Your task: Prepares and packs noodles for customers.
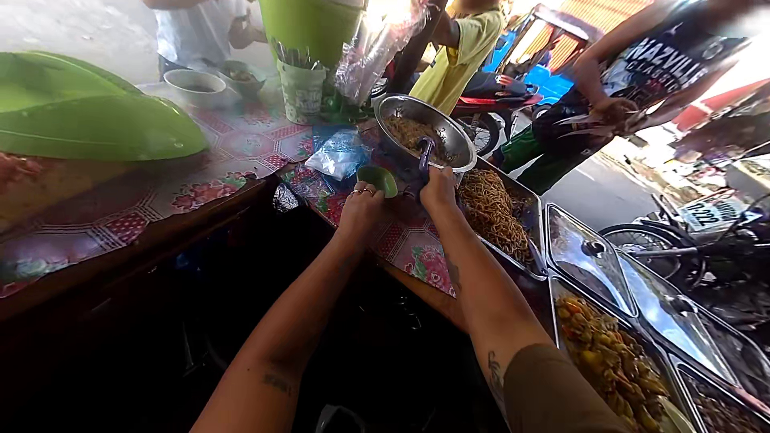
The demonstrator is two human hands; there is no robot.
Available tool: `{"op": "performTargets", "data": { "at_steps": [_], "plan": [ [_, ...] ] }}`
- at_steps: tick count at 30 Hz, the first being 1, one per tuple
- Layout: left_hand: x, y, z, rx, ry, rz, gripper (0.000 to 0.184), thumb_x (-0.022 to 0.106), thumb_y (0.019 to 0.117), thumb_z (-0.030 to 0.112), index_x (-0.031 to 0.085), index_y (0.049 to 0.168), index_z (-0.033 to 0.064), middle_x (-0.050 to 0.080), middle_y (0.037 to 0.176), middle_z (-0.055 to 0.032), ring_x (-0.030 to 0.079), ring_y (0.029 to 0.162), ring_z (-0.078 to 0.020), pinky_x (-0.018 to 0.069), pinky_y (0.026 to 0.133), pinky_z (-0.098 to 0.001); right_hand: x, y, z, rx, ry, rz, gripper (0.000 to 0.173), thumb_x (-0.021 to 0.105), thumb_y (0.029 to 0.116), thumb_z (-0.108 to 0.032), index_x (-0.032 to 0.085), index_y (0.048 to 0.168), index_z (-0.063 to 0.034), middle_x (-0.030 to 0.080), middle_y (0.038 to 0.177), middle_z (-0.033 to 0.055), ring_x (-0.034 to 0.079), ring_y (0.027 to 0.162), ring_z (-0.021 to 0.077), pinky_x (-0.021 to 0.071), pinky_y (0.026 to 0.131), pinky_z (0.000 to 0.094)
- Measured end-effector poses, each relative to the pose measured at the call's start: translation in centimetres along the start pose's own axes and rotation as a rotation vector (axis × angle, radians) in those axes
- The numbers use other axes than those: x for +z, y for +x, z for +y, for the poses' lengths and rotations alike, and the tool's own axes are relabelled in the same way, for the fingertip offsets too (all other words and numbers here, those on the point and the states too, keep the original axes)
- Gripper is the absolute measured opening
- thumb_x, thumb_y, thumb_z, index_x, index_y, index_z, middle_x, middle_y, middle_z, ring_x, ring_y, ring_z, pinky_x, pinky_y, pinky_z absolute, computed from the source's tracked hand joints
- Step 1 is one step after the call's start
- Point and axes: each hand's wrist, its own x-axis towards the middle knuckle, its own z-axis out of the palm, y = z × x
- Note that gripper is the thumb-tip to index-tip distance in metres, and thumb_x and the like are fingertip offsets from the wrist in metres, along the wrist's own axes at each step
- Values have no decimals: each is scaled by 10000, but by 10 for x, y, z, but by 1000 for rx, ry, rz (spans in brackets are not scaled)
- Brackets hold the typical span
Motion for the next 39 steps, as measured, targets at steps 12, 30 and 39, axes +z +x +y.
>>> {"op": "performTargets", "data": {
  "at_steps": [12,30,39],
  "plan": [
    [-5,-3,-3,-15,-71,-3,191,552,946,-16,708,1056,-23,684,1117,-219,579,1244,-421,506,987,-541,-42,-141,58,-405,241,-579,300,458,954,76,723,1067,-10,714,1097,120,666,1060,203,535,953,428],
    [-8,-6,2,53,-107,34,229,505,986,-16,729,1034,-16,692,1046,-222,617,1160,-425,491,1006,-517,-53,-249,70,-648,298,-423,416,426,864,60,783,1034,-70,712,1111,115,634,1125,256,485,1019,440],
    [-14,-13,-1,145,-313,187,337,677,881,52,702,1216,27,606,1367,-207,494,1370,-401,448,1102,-529,-85,-157,-9,-351,-34,64,224,645,957,-41,746,1151,11,673,1200,248,624,1158,403,491,1014,547]
  ]
}}
